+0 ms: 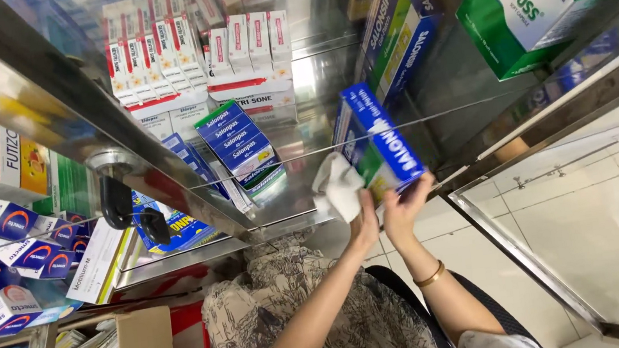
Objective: Cleaning and organizing medicine boxes and shelves in a pharmacy using a cloth.
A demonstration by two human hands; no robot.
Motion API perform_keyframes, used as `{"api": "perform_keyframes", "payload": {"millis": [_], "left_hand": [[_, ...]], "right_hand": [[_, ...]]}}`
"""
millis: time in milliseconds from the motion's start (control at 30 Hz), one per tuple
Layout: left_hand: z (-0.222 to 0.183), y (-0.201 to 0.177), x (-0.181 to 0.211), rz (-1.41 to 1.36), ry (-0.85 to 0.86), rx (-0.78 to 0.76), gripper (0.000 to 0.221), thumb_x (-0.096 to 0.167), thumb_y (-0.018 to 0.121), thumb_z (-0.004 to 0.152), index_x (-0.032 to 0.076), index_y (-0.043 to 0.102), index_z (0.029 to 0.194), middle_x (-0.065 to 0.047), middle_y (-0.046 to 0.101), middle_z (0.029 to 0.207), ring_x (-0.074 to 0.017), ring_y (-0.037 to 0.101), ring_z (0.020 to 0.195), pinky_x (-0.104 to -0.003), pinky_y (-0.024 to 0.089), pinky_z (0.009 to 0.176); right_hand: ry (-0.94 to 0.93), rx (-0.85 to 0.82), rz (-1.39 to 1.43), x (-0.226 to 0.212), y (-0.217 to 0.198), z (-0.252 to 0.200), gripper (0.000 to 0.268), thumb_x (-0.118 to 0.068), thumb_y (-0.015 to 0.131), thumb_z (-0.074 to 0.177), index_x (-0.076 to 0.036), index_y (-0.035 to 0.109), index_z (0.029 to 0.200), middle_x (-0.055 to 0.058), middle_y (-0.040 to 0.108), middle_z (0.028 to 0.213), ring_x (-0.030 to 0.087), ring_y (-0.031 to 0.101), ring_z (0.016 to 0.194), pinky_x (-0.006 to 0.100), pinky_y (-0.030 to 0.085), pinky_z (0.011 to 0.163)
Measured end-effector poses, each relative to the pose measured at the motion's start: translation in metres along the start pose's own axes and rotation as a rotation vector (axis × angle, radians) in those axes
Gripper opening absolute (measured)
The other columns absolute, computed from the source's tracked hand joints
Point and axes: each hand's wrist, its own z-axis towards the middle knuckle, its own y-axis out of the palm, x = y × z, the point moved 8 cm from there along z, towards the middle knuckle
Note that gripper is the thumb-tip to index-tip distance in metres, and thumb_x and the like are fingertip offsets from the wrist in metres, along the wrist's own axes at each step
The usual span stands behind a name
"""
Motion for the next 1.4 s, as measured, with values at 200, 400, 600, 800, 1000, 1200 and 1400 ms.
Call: {"api": "perform_keyframes", "payload": {"millis": [200,400,600,800,1000,1200,1400], "left_hand": [[-0.005,0.025,0.118,0.398,0.589,-0.115,0.07,0.05,0.044,0.106,0.002,0.036,0.156,-0.025,0.032,0.163,-0.0405,0.026,0.154,-0.052,0.013,0.13],[0.034,0.04,0.26,0.939,0.809,-0.128,0.055,0.042,0.08,0.069,0.022,0.073,0.12,0.002,0.058,0.142,-0.0295,0.057,0.123,-0.059,0.014,0.132],[0.062,0.023,0.249,0.96,0.543,-0.138,0.073,0.041,0.082,0.064,0.02,0.066,0.132,-0.003,0.057,0.138,-0.0304,0.056,0.119,-0.054,0.024,0.122],[0.056,-0.004,0.276,0.761,0.66,0.122,0.06,0.025,0.076,0.089,0.012,0.058,0.145,-0.012,0.046,0.159,-0.0374,0.041,0.147,-0.048,0.032,0.125],[0.031,-0.091,0.14,0.192,0.523,0.577,0.029,0.015,0.06,0.103,0.002,0.063,0.129,-0.017,0.07,0.127,-0.0361,0.069,0.115,-0.041,0.053,0.101],[0.015,-0.109,0.102,0.812,0.273,0.48,0.026,0.028,0.061,0.099,0.007,0.076,0.099,-0.016,0.076,0.09,-0.0398,0.071,0.082,-0.049,0.054,0.074],[0.019,-0.101,0.106,0.988,0.289,0.359,0.029,0.034,0.062,0.097,0.01,0.078,0.098,-0.015,0.075,0.085,-0.0343,0.072,0.073,-0.046,0.056,0.064]], "right_hand": [[0.09,-0.247,-0.358,-0.012,0.014,0.007,0.062,-0.023,0.076,0.081,0.002,0.052,0.132,0.014,0.069,0.121,0.025,0.069,0.11,0.038,0.053,0.098],[-0.124,-0.424,-0.414,-0.031,0.021,0.016,0.063,-0.015,0.086,0.075,0.007,0.059,0.127,0.024,0.066,0.124,0.034,0.064,0.116,0.045,0.05,0.099],[0.039,-0.402,-0.422,-0.025,0.017,0.026,0.061,-0.023,0.085,0.076,0.005,0.056,0.123,0.017,0.072,0.11,0.027,0.073,0.099,0.037,0.057,0.087],[0.026,-0.532,-0.891,-0.058,0.029,0.036,0.055,-0.036,0.091,0.073,0.001,0.065,0.106,0.016,0.076,0.081,0.03,0.076,0.069,0.039,0.06,0.061],[-0.07,-0.406,-0.76,-0.038,0.035,0.058,0.056,-0.032,0.084,0.08,0.005,0.062,0.115,0.018,0.076,0.084,0.03,0.077,0.073,0.038,0.061,0.063],[-0.07,-0.221,-0.83,0.004,0.065,0.129,0.06,-0.034,0.087,0.077,0.003,0.063,0.119,0.026,0.073,0.091,0.045,0.07,0.083,0.051,0.056,0.073],[-0.137,-0.133,-1.203,0.021,0.091,0.189,0.06,-0.05,0.091,0.076,-0.002,0.063,0.097,0.023,0.072,0.096,0.045,0.071,0.084,0.056,0.055,0.067]]}}
